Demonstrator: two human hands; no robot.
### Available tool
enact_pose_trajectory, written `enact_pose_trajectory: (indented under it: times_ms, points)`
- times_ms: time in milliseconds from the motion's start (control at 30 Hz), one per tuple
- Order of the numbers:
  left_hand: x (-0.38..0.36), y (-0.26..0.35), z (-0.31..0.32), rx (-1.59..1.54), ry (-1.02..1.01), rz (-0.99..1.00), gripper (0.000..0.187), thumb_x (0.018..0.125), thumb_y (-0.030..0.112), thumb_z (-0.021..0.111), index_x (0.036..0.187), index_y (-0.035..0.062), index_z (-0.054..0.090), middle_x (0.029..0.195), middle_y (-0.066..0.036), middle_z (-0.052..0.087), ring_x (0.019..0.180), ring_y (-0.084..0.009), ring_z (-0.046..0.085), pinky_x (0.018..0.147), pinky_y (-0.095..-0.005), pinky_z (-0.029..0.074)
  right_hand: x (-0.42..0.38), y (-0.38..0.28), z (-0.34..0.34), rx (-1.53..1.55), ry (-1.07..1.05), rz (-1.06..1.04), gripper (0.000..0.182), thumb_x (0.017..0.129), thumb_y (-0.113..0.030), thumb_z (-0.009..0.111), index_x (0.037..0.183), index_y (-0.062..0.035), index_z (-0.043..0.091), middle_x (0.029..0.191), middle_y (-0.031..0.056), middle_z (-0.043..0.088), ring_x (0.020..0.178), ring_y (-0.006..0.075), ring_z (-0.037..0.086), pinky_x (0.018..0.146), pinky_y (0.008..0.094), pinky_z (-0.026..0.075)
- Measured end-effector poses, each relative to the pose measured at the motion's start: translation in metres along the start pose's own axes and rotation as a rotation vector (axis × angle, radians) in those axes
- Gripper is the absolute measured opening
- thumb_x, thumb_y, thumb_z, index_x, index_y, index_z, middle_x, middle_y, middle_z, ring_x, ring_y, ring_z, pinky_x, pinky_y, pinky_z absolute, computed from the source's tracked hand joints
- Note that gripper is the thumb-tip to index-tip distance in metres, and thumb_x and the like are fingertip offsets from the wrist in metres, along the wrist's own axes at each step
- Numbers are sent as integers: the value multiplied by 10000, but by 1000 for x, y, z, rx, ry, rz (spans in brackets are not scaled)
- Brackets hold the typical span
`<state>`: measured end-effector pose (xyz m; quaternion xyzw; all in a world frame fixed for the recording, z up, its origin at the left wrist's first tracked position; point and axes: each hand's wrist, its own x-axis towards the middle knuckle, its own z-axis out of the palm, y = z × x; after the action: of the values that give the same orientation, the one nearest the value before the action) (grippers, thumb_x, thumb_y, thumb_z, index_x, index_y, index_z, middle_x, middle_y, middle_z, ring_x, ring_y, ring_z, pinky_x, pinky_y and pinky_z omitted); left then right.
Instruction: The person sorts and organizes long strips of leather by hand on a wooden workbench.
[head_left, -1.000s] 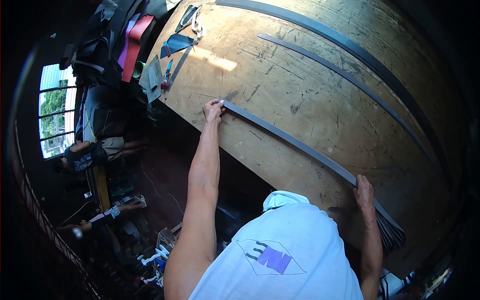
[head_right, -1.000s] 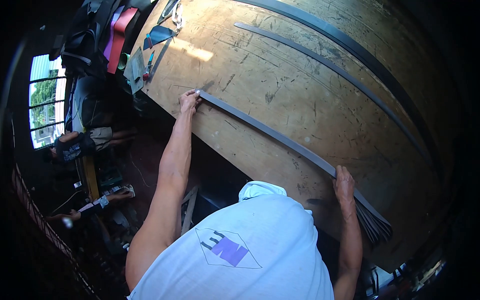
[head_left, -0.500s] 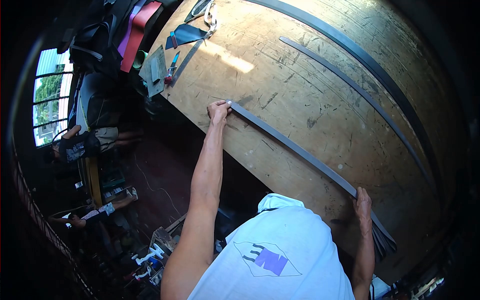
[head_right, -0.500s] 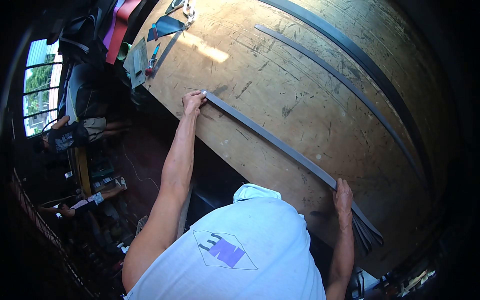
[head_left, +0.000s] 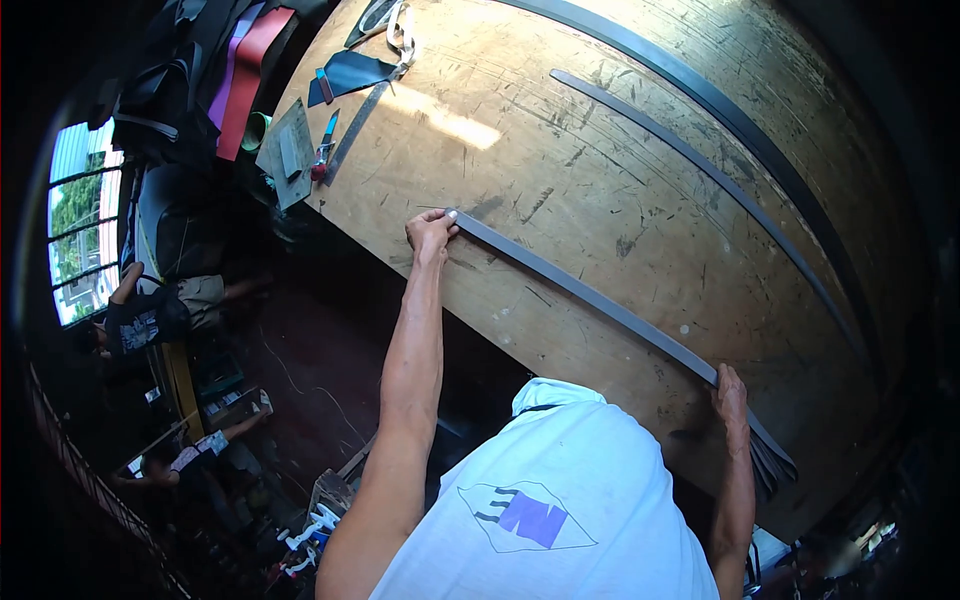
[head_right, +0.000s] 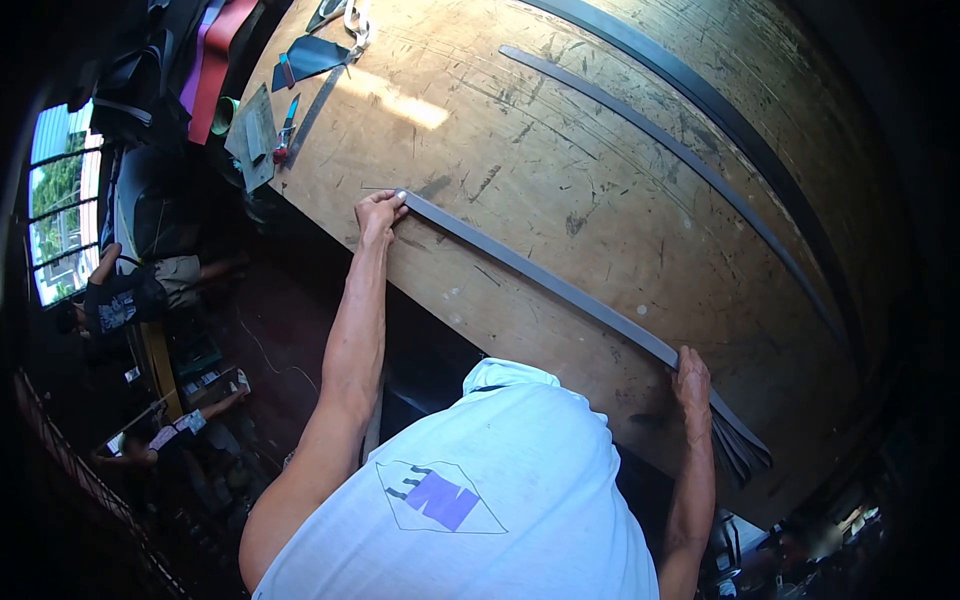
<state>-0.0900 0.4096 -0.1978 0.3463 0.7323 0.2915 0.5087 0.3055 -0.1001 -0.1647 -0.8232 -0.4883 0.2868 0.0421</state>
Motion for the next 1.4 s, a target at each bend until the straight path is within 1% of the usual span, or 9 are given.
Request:
enact_pose_trajectory:
  times_ms: [100,167,233,333,533,733,867,1200,1400]
  points:
    - [-2,0,0,66,-26,40,169,828,-47,701,976,-43,619,890,-120,675,653,-161,650,545,-235,556,3,-14,-12,-8,-69,85,298,760,-73,704,986,-24,515,932,220,591,905,454,582,771,524,462]
    - [-3,-12,2,103,-7,183,415,826,19,725,1170,-46,500,1004,-159,651,751,-179,651,577,-259,544,0,-13,-10,-8,-11,30,265,769,-57,678,977,-28,517,930,221,593,904,449,587,773,519,466]
    - [-16,-21,7,411,183,404,560,841,111,728,1276,-45,411,1139,-208,540,967,-281,593,804,-426,505,-2,-13,-6,-41,53,13,221,784,-47,642,967,-23,519,923,221,599,909,440,594,780,519,470]
    - [-80,-26,33,644,525,716,566,857,176,706,1300,-18,413,1134,-198,510,1089,-343,505,963,-479,390,-1,-16,-7,-40,18,48,174,804,-41,606,956,-15,527,915,222,606,911,432,601,787,519,473]
    - [-247,-97,88,913,-368,1311,363,845,178,657,1155,8,575,1171,-167,529,1157,-347,475,1006,-464,362,0,-17,-8,-34,6,61,129,833,-64,578,948,-11,550,949,236,626,941,433,618,800,517,481]
    - [-276,-126,110,1014,-268,1383,329,833,109,618,1131,-29,616,1152,-181,549,1102,-345,526,992,-453,402,2,-8,-12,34,-23,40,133,805,-95,615,886,9,604,926,234,668,923,422,643,772,499,504]
    - [-281,-130,106,1097,-282,1345,440,781,48,609,1219,5,620,1208,-179,561,1123,-351,552,989,-435,431,-9,48,-15,165,-249,-12,285,739,-177,751,930,-13,618,915,215,660,940,399,633,779,485,488]
    - [-289,-125,102,1216,-374,1262,562,760,2,561,1322,9,551,1283,-184,511,1186,-349,532,1007,-407,440,-108,184,-60,265,-468,61,398,674,-239,812,963,-4,671,884,202,686,873,368,658,743,454,493]
    - [-286,-125,103,1252,-395,1209,616,723,8,557,1338,14,530,1288,-170,495,1218,-333,501,1006,-417,431,-179,243,-116,147,-394,142,338,704,-203,808,920,0,645,878,179,675,883,357,651,729,448,482]
